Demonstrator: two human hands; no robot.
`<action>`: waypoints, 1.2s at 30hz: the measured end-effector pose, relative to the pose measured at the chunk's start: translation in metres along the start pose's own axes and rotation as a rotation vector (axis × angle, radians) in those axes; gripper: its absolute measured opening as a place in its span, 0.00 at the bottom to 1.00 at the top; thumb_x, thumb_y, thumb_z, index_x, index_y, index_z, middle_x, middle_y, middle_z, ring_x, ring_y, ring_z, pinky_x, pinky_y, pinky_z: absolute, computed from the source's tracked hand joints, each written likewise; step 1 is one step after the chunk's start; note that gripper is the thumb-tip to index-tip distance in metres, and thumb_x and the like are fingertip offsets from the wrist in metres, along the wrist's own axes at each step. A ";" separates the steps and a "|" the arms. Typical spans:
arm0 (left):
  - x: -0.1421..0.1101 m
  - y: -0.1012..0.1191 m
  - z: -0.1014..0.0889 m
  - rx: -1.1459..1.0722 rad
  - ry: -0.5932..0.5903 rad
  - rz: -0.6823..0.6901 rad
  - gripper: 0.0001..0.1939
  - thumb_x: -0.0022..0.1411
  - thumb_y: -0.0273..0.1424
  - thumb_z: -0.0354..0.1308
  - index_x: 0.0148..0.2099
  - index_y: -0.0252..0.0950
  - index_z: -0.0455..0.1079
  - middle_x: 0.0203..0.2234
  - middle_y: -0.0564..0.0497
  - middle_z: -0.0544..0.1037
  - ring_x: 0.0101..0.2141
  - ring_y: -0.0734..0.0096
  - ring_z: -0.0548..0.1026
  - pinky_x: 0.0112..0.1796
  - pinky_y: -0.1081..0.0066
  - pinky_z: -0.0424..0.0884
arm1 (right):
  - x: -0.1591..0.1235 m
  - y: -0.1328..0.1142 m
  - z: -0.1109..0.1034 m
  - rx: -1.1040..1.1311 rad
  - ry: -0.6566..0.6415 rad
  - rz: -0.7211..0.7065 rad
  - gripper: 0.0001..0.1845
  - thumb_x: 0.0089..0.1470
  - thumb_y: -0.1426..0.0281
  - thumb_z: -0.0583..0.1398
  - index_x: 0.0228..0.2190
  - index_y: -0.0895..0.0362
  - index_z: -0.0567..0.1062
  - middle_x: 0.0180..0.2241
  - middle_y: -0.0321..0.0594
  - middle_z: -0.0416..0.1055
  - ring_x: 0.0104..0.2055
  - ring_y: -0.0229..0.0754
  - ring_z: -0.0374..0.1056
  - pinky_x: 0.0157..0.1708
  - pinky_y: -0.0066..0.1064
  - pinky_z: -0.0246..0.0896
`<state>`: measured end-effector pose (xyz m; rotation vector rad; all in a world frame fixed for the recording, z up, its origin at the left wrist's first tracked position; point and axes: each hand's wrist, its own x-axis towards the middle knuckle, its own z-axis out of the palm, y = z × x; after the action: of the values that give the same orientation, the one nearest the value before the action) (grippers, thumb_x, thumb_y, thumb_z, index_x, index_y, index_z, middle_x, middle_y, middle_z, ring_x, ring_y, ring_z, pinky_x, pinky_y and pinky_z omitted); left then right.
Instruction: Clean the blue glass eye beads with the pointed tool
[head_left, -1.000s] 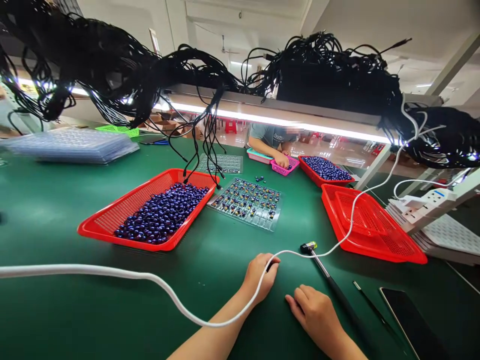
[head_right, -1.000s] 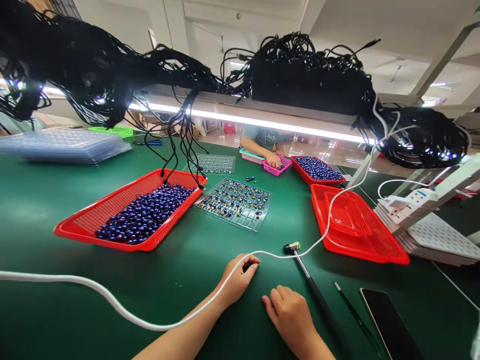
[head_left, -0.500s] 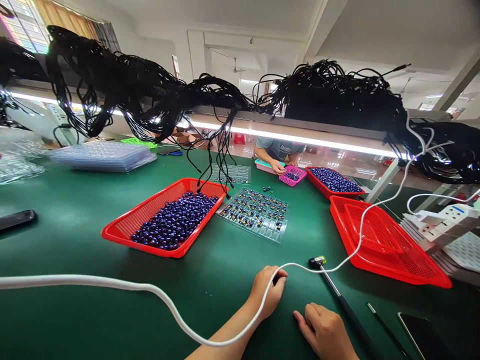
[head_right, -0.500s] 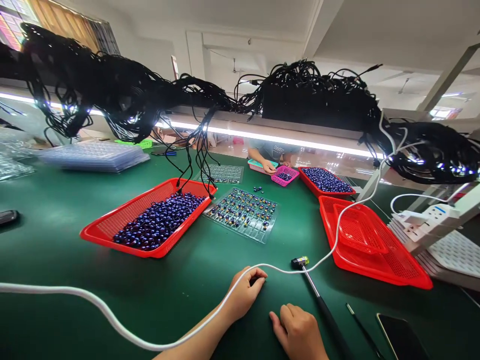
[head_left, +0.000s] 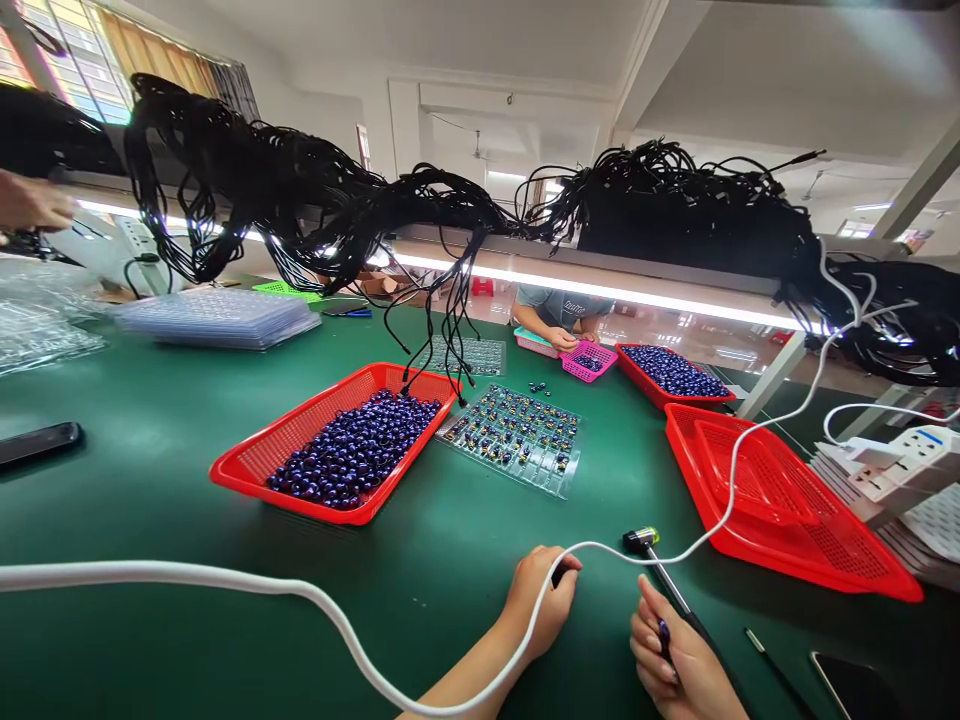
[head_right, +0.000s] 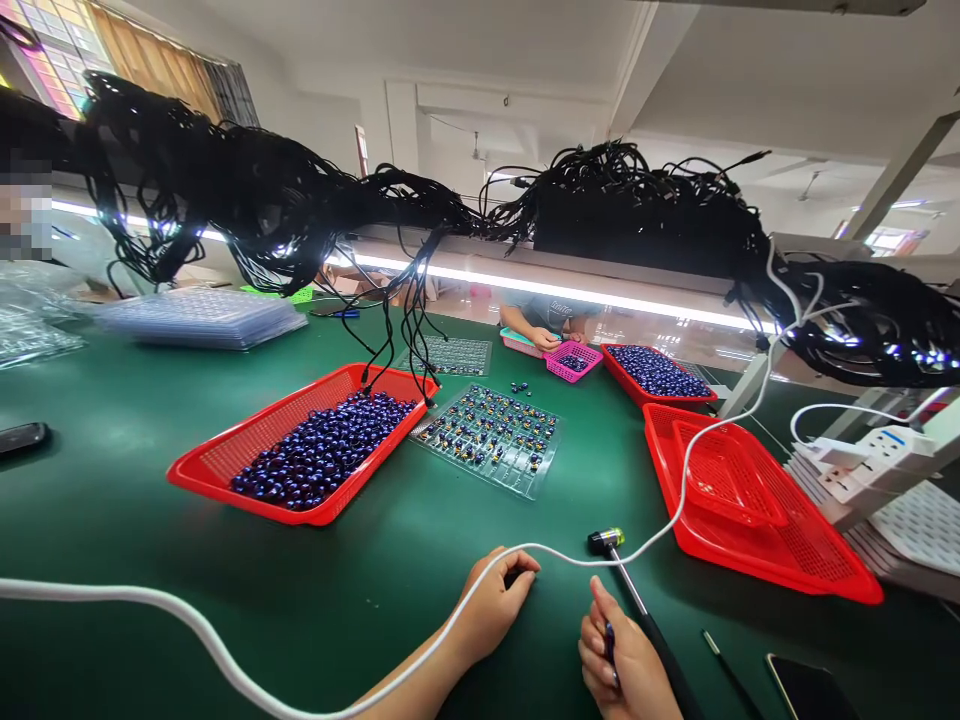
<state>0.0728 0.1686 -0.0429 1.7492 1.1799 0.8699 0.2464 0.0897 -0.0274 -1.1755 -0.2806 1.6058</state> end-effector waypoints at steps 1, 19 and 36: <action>0.000 0.000 0.001 -0.003 0.004 0.000 0.11 0.59 0.27 0.54 0.37 0.37 0.78 0.34 0.48 0.80 0.39 0.63 0.77 0.44 0.67 0.68 | 0.001 0.000 0.004 0.043 -0.010 0.033 0.30 0.39 0.52 0.73 0.20 0.57 0.62 0.16 0.24 0.53 0.13 0.22 0.40 0.14 0.19 0.27; 0.001 0.000 0.000 0.008 -0.007 0.013 0.12 0.59 0.27 0.52 0.37 0.37 0.79 0.34 0.48 0.81 0.38 0.63 0.76 0.43 0.67 0.68 | 0.065 0.008 0.050 0.152 -0.113 -0.040 0.26 0.51 0.52 0.67 0.21 0.60 0.66 0.12 0.23 0.52 0.10 0.21 0.43 0.09 0.15 0.33; -0.001 0.002 -0.002 0.033 -0.016 0.006 0.11 0.58 0.26 0.54 0.37 0.38 0.78 0.33 0.49 0.80 0.38 0.63 0.76 0.42 0.67 0.68 | 0.061 -0.001 0.038 0.100 -0.123 -0.188 0.23 0.33 0.76 0.76 0.33 0.59 0.76 0.22 0.30 0.67 0.21 0.27 0.59 0.20 0.17 0.57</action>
<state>0.0715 0.1681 -0.0406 1.7836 1.1851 0.8433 0.2209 0.1551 -0.0409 -0.9468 -0.3745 1.5116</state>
